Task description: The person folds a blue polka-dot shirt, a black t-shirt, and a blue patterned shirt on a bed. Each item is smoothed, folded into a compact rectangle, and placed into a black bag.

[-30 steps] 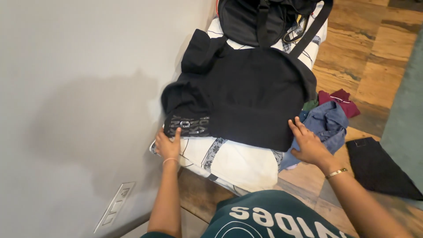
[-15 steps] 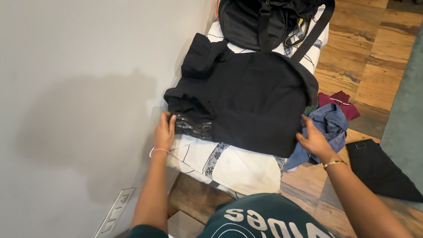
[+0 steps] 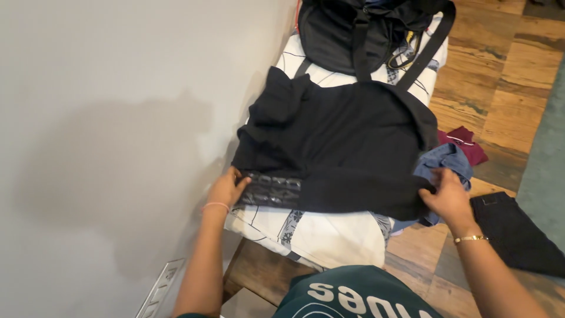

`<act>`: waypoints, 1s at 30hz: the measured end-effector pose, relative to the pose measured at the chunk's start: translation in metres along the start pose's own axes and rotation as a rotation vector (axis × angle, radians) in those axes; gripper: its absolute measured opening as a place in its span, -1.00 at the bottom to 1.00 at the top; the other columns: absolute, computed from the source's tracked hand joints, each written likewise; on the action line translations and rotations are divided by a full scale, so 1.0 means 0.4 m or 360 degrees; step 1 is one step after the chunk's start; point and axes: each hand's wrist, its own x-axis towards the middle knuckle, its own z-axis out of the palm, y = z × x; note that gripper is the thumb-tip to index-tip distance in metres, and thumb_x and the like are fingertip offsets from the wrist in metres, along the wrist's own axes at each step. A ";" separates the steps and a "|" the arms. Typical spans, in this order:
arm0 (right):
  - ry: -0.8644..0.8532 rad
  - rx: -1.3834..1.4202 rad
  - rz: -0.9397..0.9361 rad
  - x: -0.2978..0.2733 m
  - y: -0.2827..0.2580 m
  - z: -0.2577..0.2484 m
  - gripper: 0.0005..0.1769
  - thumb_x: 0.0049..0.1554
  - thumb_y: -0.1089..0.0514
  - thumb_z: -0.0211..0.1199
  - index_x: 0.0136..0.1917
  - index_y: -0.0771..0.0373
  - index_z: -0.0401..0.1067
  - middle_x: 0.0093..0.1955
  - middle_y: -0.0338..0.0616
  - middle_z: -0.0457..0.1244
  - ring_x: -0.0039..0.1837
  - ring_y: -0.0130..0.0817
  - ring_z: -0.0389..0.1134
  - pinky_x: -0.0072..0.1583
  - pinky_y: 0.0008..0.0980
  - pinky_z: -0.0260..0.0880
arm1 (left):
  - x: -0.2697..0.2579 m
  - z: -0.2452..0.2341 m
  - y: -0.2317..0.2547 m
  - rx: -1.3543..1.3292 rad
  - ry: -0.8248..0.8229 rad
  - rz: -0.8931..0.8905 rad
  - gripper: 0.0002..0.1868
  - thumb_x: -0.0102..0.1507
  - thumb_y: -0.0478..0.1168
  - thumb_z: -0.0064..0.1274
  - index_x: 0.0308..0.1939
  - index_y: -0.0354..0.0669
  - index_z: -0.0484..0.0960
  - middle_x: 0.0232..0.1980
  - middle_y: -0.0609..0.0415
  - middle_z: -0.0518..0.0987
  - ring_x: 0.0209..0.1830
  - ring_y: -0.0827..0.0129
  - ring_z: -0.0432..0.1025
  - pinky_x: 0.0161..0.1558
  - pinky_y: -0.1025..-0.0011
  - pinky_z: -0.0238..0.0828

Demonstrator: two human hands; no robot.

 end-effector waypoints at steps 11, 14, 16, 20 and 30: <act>-0.1041 0.1451 -0.0218 0.249 -0.669 0.133 -0.49 0.10 0.32 0.11 0.34 0.30 0.31 0.24 -0.12 0.34 0.03 -0.38 0.52 -0.04 -0.43 0.55 | -0.041 0.051 0.139 -0.0622 0.0483 0.0080 -0.06 -0.13 0.09 0.52 0.19 -0.30 0.48 0.03 -0.13 0.60 0.04 0.06 0.52 0.05 0.23 0.46; -0.1254 0.1553 0.0220 0.299 -0.792 0.263 -0.41 0.16 0.28 0.15 0.44 0.33 0.17 0.33 -0.02 0.27 0.06 -0.25 0.50 -0.07 -0.39 0.52 | -0.042 0.089 0.127 -0.0586 0.0488 0.0187 -0.02 -0.16 -0.04 0.54 0.24 -0.31 0.42 0.12 -0.17 0.50 0.10 0.00 0.46 0.08 0.20 0.46; -0.1403 0.1639 0.0725 0.322 -0.849 0.334 -0.36 0.21 0.23 0.16 0.50 0.31 0.05 0.27 0.14 0.34 0.11 -0.24 0.50 -0.02 -0.41 0.53 | -0.053 0.104 0.113 -0.0604 0.0532 0.0269 -0.02 -0.15 -0.10 0.52 0.27 -0.32 0.38 0.18 -0.18 0.43 0.14 -0.02 0.44 0.08 0.19 0.47; -0.1500 0.1874 0.0969 0.322 -0.914 0.385 -0.46 0.17 0.15 0.24 0.36 0.32 0.19 0.26 0.01 0.33 0.06 -0.19 0.50 0.08 -0.34 0.57 | -0.090 0.107 0.090 -0.0545 0.0352 0.0077 -0.12 -0.08 0.01 0.50 0.22 -0.17 0.45 0.15 -0.06 0.46 0.08 0.02 0.49 0.01 0.19 0.51; -0.1282 0.2376 -0.0231 0.258 -0.621 0.257 -0.83 0.10 0.43 0.23 -0.02 0.33 0.48 0.23 -0.05 0.28 0.19 -0.34 0.35 0.15 -0.38 0.37 | -0.081 0.141 0.054 -0.0523 0.0746 0.0225 -0.35 0.07 0.04 0.39 0.06 -0.27 0.51 0.02 -0.16 0.54 -0.10 -0.15 0.50 -0.13 0.11 0.47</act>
